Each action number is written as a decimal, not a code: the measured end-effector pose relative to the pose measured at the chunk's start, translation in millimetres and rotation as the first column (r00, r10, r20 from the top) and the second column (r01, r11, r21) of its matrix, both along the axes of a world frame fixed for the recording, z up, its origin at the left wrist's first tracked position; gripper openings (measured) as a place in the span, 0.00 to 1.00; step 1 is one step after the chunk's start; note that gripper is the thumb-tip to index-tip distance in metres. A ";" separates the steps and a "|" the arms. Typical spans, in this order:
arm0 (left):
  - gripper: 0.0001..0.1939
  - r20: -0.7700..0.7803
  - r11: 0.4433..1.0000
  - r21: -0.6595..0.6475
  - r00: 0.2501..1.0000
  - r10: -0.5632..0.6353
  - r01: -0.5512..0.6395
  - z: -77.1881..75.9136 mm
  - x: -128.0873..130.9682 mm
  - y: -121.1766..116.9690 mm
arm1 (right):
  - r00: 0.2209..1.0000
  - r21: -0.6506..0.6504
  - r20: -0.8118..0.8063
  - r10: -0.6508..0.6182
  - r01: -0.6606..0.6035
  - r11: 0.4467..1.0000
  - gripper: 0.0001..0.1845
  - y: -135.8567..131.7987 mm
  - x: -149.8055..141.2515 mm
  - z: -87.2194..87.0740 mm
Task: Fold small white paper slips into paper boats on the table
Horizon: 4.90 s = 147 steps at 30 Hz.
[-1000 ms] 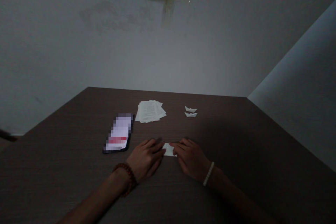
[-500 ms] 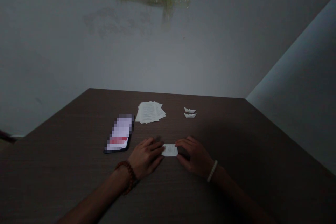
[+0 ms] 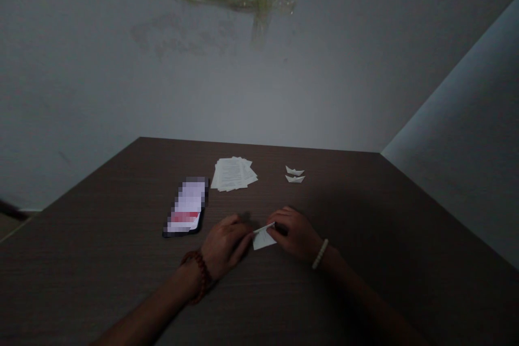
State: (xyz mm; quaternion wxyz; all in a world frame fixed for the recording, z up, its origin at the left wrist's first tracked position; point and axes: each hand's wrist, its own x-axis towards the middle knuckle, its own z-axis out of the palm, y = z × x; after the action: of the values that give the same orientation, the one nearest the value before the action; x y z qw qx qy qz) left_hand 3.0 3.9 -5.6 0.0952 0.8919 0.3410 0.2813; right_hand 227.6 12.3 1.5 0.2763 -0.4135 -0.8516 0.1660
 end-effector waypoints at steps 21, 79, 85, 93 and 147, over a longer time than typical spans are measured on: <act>0.13 -0.187 0.935 0.338 0.982 -0.041 0.103 -4.4 -6.1 0.4 | 0.990 -0.344 -0.123 0.072 -0.111 0.932 0.09 25.2 -5.0 0.8; 0.08 -0.209 0.993 -0.031 0.972 0.107 -0.116 7.4 -4.1 3.8 | 0.990 0.103 0.134 -0.047 0.033 0.994 0.06 -6.9 2.5 -11.4; 0.08 -0.175 0.993 -0.020 0.978 0.115 -0.120 4.4 -5.3 4.6 | 0.993 0.101 0.089 -0.075 0.065 0.993 0.04 -9.0 1.9 -15.2; 0.08 -0.123 0.996 -0.030 0.989 0.080 -0.085 -3.6 -7.4 6.8 | 0.999 0.068 -0.032 0.013 -0.011 0.998 0.04 -5.8 -1.2 -16.7; 0.13 -0.136 0.966 0.040 0.959 -0.249 0.256 3.1 -3.7 1.8 | 0.946 -0.042 -0.146 -0.290 0.287 0.957 0.31 -16.9 -16.4 -13.7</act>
State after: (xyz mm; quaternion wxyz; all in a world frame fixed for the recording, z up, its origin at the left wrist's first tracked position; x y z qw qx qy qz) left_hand -0.7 5.7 -2.5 0.0823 0.9470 0.2215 0.2178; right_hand 211.2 -4.6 -12.2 0.3571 -0.5224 -0.7569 0.1632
